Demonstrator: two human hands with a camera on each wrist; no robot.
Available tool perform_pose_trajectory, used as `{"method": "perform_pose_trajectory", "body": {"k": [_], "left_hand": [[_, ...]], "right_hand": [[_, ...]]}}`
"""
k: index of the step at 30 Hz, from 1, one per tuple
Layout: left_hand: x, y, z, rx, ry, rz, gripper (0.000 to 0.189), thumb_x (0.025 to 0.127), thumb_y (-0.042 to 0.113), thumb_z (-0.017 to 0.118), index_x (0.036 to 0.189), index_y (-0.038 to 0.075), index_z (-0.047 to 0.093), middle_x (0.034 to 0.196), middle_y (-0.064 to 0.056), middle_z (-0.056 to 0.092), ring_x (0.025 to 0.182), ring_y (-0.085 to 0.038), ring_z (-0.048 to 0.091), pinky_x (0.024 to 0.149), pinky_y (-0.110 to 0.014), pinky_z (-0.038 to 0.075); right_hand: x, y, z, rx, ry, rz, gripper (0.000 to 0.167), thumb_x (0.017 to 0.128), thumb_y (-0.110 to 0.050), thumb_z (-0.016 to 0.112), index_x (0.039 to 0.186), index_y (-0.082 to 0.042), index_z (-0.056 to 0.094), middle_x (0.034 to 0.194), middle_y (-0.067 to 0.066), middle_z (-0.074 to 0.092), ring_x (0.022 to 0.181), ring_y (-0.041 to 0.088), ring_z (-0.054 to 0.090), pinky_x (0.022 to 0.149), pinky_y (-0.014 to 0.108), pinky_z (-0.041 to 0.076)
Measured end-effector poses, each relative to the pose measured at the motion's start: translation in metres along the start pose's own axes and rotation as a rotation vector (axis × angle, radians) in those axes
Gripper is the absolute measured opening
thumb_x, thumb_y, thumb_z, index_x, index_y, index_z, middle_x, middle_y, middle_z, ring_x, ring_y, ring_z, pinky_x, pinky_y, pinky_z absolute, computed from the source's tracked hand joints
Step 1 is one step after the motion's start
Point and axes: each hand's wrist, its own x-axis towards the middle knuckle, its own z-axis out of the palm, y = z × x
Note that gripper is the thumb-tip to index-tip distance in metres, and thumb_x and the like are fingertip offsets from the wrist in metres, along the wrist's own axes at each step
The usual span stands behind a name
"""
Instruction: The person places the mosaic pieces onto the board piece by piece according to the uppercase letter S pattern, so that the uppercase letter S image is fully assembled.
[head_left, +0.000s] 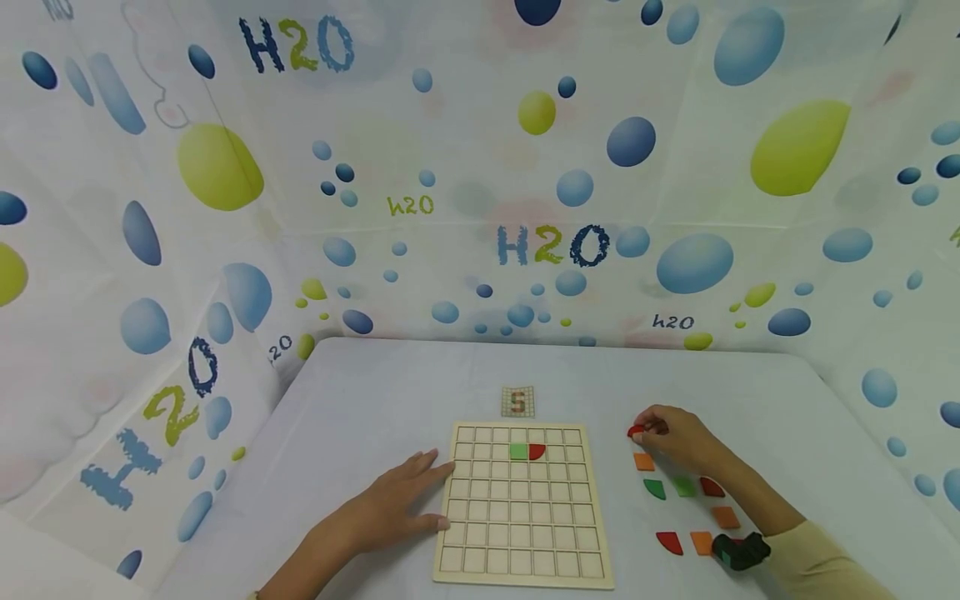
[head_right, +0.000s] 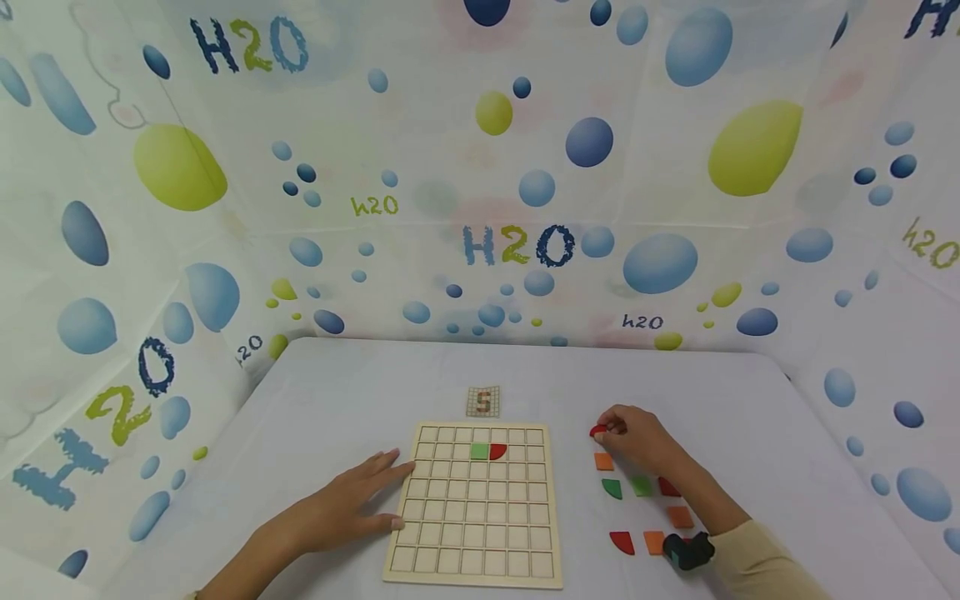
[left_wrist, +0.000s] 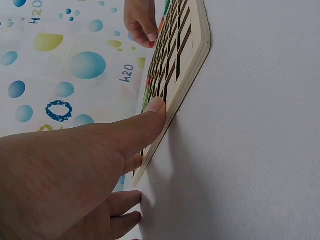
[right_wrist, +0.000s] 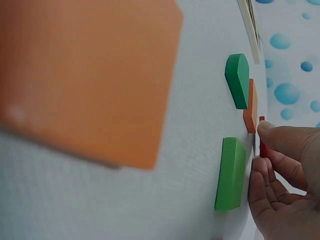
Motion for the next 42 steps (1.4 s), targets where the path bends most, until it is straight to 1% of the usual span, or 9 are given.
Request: {"method": "perform_pose_trajectory", "body": {"k": [6,12,17,22,26,33,39,42], "left_hand": [[0.001,0.001,0.000,0.002,-0.005,-0.009,0.083,0.093,0.064,0.070,0.162,0.028,0.043,0.173,-0.015,0.029,0.160,-0.042,0.025,0.122,-0.069,0.029],[0.000,0.002,-0.001,-0.003,-0.009,-0.014,0.083,0.093,0.064,0.071,0.162,0.027,0.043,0.173,-0.015,0.029,0.160,-0.042,0.025,0.123,-0.068,0.028],[-0.001,0.002,-0.002,-0.005,-0.003,-0.011,0.083,0.093,0.063,0.071,0.162,0.027,0.043,0.173,-0.016,0.028,0.160,-0.043,0.025,0.122,-0.069,0.028],[-0.001,0.002,-0.001,-0.009,-0.003,-0.010,0.083,0.093,0.063,0.071,0.163,0.027,0.043,0.173,-0.015,0.028,0.160,-0.042,0.024,0.123,-0.069,0.027],[-0.001,0.002,-0.001,-0.013,-0.005,-0.014,0.083,0.093,0.064,0.070,0.162,0.028,0.043,0.173,-0.014,0.028,0.160,-0.042,0.024,0.123,-0.069,0.027],[0.001,0.000,0.001,-0.009,-0.007,-0.013,0.083,0.093,0.065,0.069,0.163,0.028,0.042,0.174,-0.014,0.027,0.160,-0.043,0.024,0.122,-0.070,0.027],[0.001,0.001,0.001,-0.014,-0.004,-0.016,0.082,0.093,0.064,0.069,0.162,0.029,0.043,0.174,-0.014,0.028,0.160,-0.042,0.024,0.123,-0.069,0.027],[0.001,0.002,0.001,-0.014,-0.003,-0.021,0.082,0.093,0.065,0.069,0.162,0.030,0.043,0.174,-0.013,0.028,0.160,-0.042,0.024,0.123,-0.069,0.027]], "right_hand": [[0.000,-0.005,-0.002,0.008,0.000,-0.033,0.024,0.098,-0.020,0.077,0.114,-0.004,0.070,0.101,0.003,0.069,0.095,0.020,0.064,0.086,0.039,0.060],[0.003,-0.015,0.001,0.019,-0.006,-0.065,0.022,0.098,-0.021,0.077,0.113,-0.005,0.070,0.101,0.002,0.070,0.095,0.019,0.065,0.085,0.036,0.059],[0.010,-0.025,0.006,0.031,-0.011,-0.084,0.017,0.098,-0.017,0.075,0.111,-0.006,0.070,0.101,0.001,0.070,0.096,0.019,0.065,0.084,0.033,0.060],[0.018,-0.038,0.015,0.034,0.003,-0.117,0.015,0.097,-0.012,0.076,0.109,-0.006,0.071,0.099,0.002,0.069,0.095,0.019,0.065,0.086,0.034,0.061],[0.024,-0.050,0.024,0.026,0.009,-0.159,0.016,0.095,-0.012,0.078,0.108,-0.005,0.072,0.098,0.002,0.069,0.093,0.018,0.064,0.087,0.036,0.060],[0.031,-0.074,0.039,0.052,-0.038,-0.188,0.016,0.095,-0.014,0.078,0.107,-0.006,0.072,0.099,0.002,0.067,0.093,0.016,0.061,0.087,0.036,0.058],[0.037,-0.095,0.052,0.041,-0.067,-0.254,0.016,0.095,-0.013,0.079,0.106,-0.005,0.072,0.098,0.002,0.066,0.091,0.015,0.059,0.083,0.034,0.057],[0.039,-0.106,0.058,0.054,-0.084,-0.280,0.018,0.095,-0.014,0.079,0.107,-0.004,0.072,0.099,0.003,0.066,0.091,0.015,0.059,0.082,0.033,0.057]]}}
